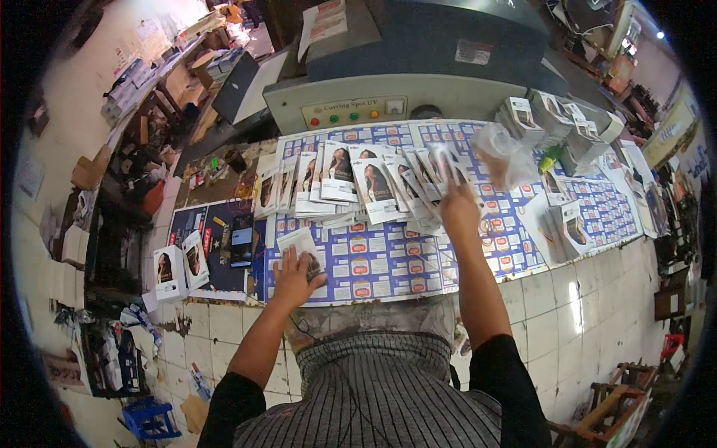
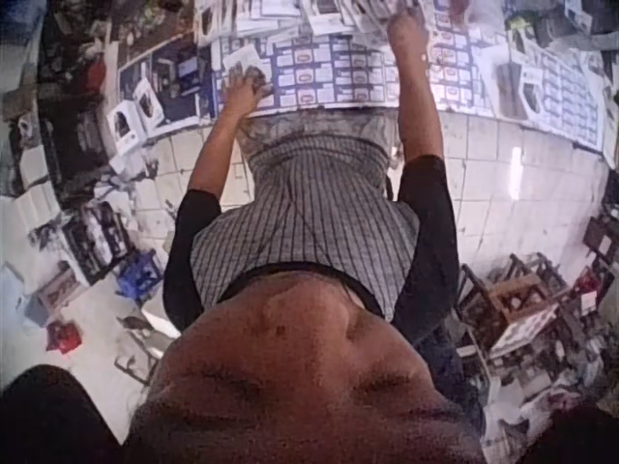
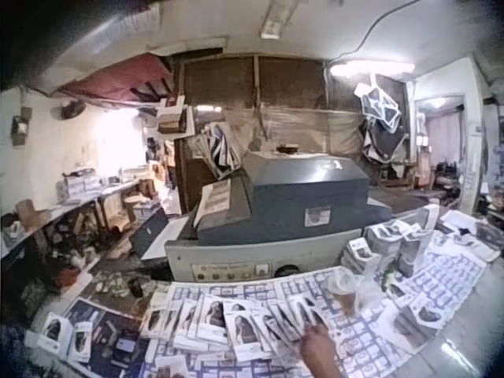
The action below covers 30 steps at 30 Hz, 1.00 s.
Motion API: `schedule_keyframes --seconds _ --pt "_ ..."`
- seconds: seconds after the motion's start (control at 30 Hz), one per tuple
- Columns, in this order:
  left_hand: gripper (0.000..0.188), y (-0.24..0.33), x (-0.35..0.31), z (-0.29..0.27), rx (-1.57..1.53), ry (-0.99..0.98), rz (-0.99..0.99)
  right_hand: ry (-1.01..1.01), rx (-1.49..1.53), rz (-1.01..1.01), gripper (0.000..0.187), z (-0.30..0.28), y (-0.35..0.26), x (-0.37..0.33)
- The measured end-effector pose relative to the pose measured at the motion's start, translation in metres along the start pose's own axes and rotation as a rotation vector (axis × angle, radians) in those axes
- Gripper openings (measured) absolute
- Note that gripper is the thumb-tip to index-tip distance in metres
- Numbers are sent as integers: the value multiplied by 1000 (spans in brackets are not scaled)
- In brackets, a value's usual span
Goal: The person folds and stacks printed paper packaging by hand, aligning the edges and placing them in a pile on a table.
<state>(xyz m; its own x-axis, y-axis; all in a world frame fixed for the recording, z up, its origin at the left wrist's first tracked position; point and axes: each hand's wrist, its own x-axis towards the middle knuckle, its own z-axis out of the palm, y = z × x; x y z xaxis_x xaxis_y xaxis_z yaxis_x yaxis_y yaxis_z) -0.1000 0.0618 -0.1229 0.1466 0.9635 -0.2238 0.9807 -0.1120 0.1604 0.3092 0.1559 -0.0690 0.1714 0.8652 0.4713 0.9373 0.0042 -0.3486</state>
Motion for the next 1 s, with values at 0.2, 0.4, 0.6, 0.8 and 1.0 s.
schedule_keyframes --seconds 0.2,0.4,0.6,0.8,1.0 --pt "81 -5 -14 23 -138 -50 83 -277 360 -81 49 22 -64 -29" --pt "60 31 -20 34 -224 -30 373 -800 743 272 60 28 -107 -140" --pt "56 53 -25 37 -330 -47 417 -790 911 379 69 63 -114 -173" --pt "52 49 -26 44 -346 -39 405 -766 846 323 72 47 -127 -164" --pt "52 49 -29 46 -325 -5 413 -656 759 286 76 55 -137 -170"
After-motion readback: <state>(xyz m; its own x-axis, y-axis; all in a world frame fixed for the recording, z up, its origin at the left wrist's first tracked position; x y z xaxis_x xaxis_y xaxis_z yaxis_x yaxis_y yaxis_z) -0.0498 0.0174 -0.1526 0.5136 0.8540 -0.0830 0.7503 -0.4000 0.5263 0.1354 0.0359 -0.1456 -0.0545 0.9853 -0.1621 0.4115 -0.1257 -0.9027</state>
